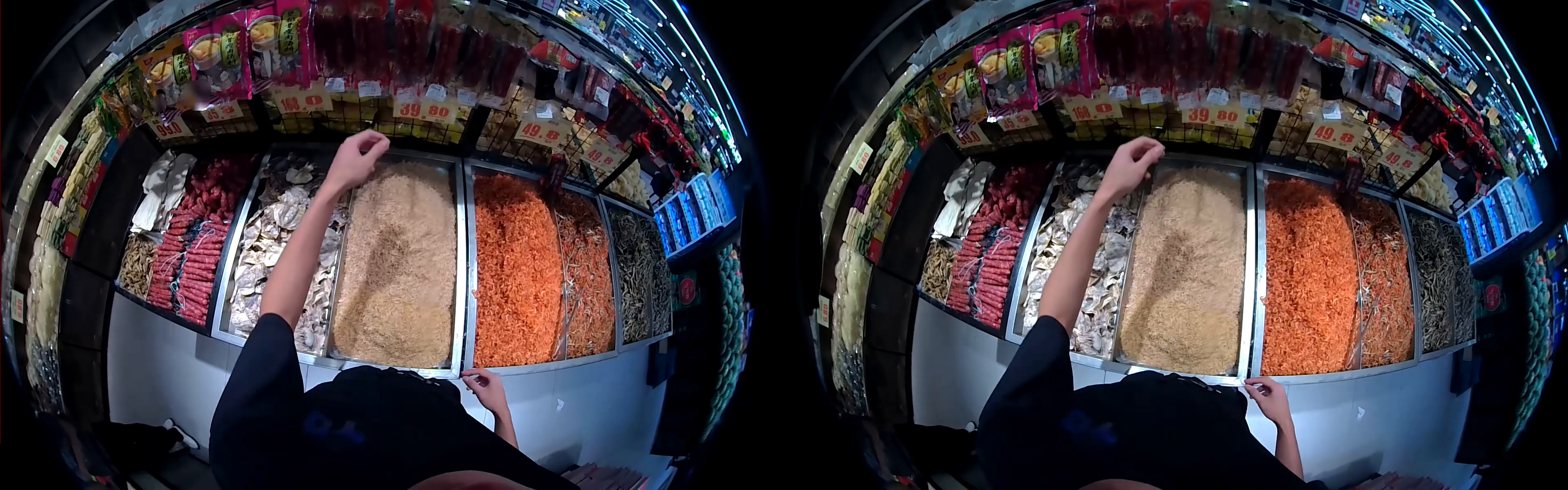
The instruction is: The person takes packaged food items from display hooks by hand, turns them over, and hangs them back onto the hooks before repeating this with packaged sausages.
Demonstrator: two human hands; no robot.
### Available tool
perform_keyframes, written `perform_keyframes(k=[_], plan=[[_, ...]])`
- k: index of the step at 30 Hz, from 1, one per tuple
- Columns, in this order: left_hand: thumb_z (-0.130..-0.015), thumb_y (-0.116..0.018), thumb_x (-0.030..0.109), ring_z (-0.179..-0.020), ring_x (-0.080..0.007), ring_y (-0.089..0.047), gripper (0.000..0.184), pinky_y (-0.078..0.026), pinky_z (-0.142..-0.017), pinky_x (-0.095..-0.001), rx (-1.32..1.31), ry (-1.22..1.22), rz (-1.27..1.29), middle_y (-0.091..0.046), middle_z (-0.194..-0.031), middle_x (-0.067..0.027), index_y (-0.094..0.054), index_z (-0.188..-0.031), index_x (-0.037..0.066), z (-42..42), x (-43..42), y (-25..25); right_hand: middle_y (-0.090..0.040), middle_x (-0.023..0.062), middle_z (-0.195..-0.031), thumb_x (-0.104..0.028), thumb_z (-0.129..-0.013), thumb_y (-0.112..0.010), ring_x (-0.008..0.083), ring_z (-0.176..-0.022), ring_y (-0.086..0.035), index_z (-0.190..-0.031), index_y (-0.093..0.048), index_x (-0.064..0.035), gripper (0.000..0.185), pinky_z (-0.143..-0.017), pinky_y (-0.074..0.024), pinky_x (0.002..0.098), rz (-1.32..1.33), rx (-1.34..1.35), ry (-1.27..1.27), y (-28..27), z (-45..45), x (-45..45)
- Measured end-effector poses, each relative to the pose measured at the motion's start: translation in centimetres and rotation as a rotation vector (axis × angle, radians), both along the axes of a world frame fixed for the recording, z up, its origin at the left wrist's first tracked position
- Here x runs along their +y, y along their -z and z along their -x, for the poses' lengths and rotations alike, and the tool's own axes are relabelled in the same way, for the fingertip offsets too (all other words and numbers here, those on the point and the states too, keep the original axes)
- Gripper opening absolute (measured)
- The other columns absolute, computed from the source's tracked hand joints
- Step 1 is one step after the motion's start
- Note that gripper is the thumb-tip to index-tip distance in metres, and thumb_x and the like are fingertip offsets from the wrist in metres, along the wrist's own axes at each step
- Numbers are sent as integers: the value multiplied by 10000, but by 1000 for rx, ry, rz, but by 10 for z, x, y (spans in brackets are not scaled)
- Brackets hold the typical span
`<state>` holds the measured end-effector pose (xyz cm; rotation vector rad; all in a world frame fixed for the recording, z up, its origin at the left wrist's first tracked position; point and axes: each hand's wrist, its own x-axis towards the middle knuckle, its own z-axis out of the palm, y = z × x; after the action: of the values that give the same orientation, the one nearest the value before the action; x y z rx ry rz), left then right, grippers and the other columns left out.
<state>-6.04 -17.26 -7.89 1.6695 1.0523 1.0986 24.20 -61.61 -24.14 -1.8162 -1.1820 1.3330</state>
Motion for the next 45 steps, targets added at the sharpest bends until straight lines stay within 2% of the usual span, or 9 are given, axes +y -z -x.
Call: perform_keyframes(k=[2, 5, 11, 17, 21, 27, 30, 38, 45], plan=[[-895, -617, 271, -938, -206, -609, 281, -471, -831, -314, 36, -122, -272, -640, -1028, -125, -638, -1053, 40, 1, 66, -14, -651, 16, -769, -142, -856, -683, 73, -662, -592, -986, -690, -25, 174, -591, -461, 215, -19, 18, 39, -3, -3, 3], [-882, -614, 347, -1396, -302, -234, 352, -372, -1024, -423, 363, -316, -486, -488, -1308, -188, -627, -1167, 140, 4, 148, -45, -654, 19, -758, -132, -867, -671, 73, -647, -595, -975, -680, -21, 156, -568, -459, 211, -20, 32, 117, -1, -3, 7], [-814, -672, 346, -1357, -384, -298, 437, -302, -1096, -429, 256, -279, -326, -283, -1459, -260, -617, -1225, 207, -6, 186, -48, -666, 28, -804, -119, -861, -678, 85, -673, -620, -993, -671, -21, 165, -569, -469, 213, -41, 106, 188, 19, 10, -1], [-825, -650, 312, -1143, -315, -543, 449, -449, -949, -379, 313, -326, -350, -393, -1397, -210, -615, -1213, 89, -7, 138, -62, -670, 30, -804, -128, -862, -674, 95, -695, -630, -999, -683, -29, 169, -593, -481, 215, -8, 112, 188, 13, 19, 1], [-858, -649, 262, -1005, -225, -634, 422, -484, -869, -339, 87, -269, -367, -654, -1086, -161, -619, -1160, -31, 3, 114, -78, -665, 29, -788, -125, -865, -670, 90, -679, -618, -1001, -680, -24, 170, -588, -470, 216, -26, 105, 157, 9, 16, 7], [-858, -666, 295, -1183, -259, -535, 446, -493, -885, -352, 147, -228, -451, -559, -1268, -169, -584, -1248, 97, 21, 118, -87, -645, 24, -754, -114, -874, -656, 81, -679, -599, -1002, -669, -8, 167, -600, -462, 211, -66, 89, 125, 7, 14, 19], [-809, -693, 363, -1371, -299, -301, 482, -330, -1093, -407, 245, -226, -374, -288, -1491, -136, -570, -1258, 239, 22, 137, -80, -644, 24, -761, -111, -875, -655, 82, -686, -599, -1007, -666, -3, 171, -612, -468, 212, -79, 81, 99, 1, 14, 23], [-791, -700, 405, -1405, -325, -235, 525, -293, -1107, -445, 314, -224, -291, -207, -1529, -174, -566, -1285, 288, 2, 186, -66, -661, 33, -818, -116, -870, -665, 91, -727, -618, -1019, -671, -1, 188, -627, -495, 222, -112, 90, 172, 7, 15, 11], [-821, -694, 347, -1158, -254, -538, 580, -434, -948, -361, 263, -158, -448, -553, -1254, -195, -534, -1306, 72, -9, 193, -60, -667, 43, -803, -120, -869, -670, 91, -715, -621, -1011, -672, -3, 184, -624, -495, 225, -65, 106, 184, 16, 23, 2]])
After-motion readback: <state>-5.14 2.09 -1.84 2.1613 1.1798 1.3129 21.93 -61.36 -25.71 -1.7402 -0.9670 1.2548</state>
